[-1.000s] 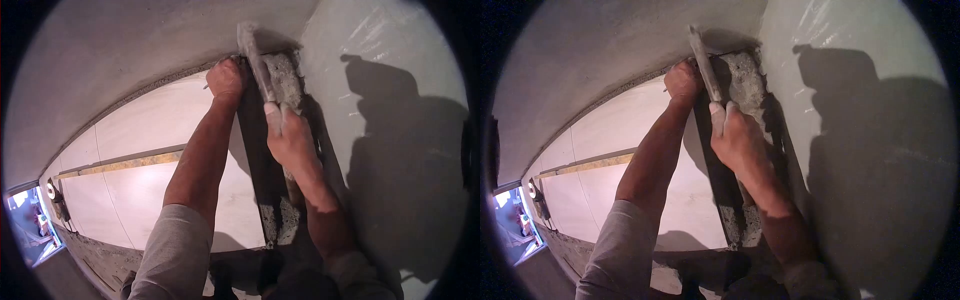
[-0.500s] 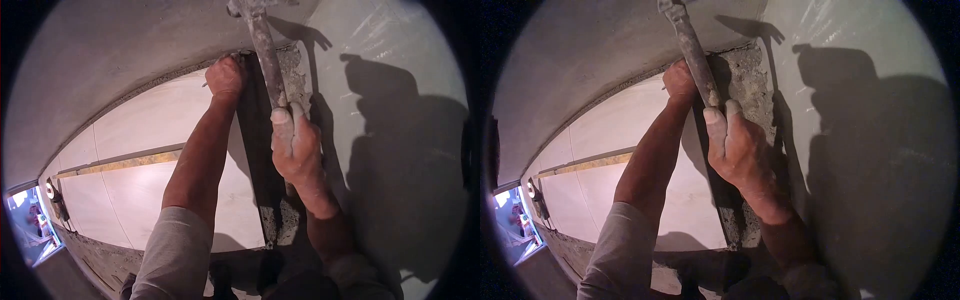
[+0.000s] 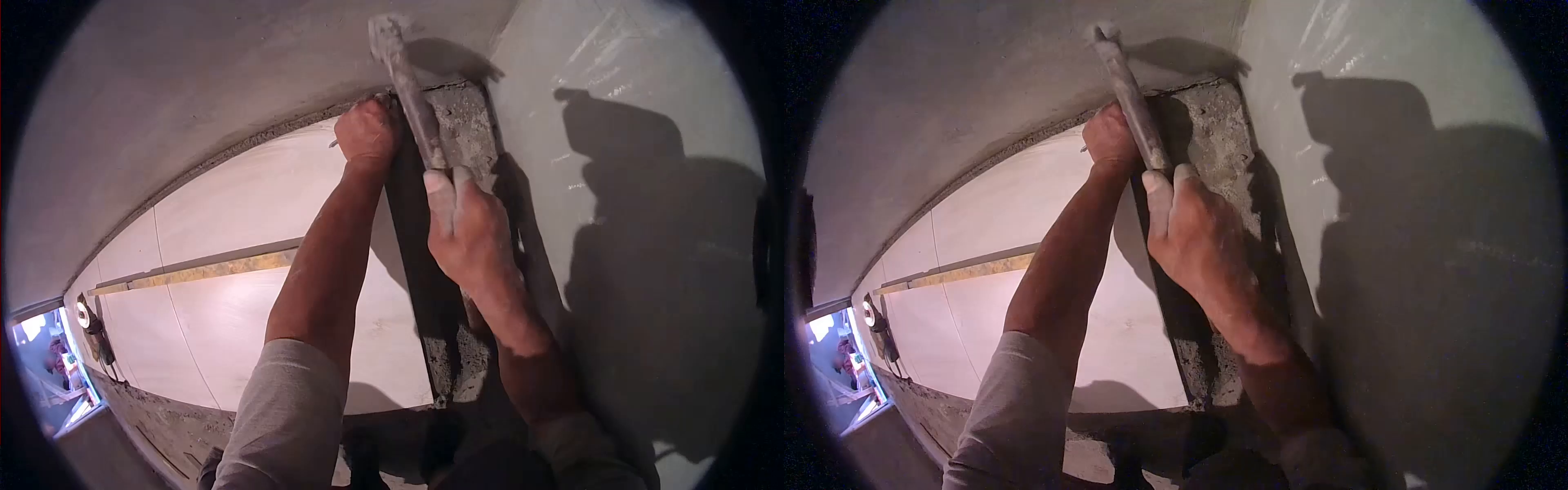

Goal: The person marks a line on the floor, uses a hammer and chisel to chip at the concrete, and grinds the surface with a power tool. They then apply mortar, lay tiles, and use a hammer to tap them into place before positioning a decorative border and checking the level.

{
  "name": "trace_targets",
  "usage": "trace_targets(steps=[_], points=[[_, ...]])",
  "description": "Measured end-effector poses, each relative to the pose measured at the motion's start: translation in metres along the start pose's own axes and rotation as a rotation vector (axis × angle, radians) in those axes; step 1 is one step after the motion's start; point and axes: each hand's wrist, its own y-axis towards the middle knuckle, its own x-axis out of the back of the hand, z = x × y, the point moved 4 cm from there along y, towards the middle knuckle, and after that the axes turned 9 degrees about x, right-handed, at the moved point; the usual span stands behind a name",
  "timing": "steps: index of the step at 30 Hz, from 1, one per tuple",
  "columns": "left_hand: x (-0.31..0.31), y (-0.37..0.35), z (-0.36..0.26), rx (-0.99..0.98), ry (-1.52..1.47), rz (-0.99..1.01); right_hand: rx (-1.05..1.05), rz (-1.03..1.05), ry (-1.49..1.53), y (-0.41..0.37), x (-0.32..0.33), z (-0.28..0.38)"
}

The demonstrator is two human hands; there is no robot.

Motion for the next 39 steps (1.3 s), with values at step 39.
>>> trace_targets(steps=[39], points=[[-0.007,0.001,0.006,-0.020,-0.024,-0.036,0.188,-0.199,0.175,-0.009,0.014,0.008]])
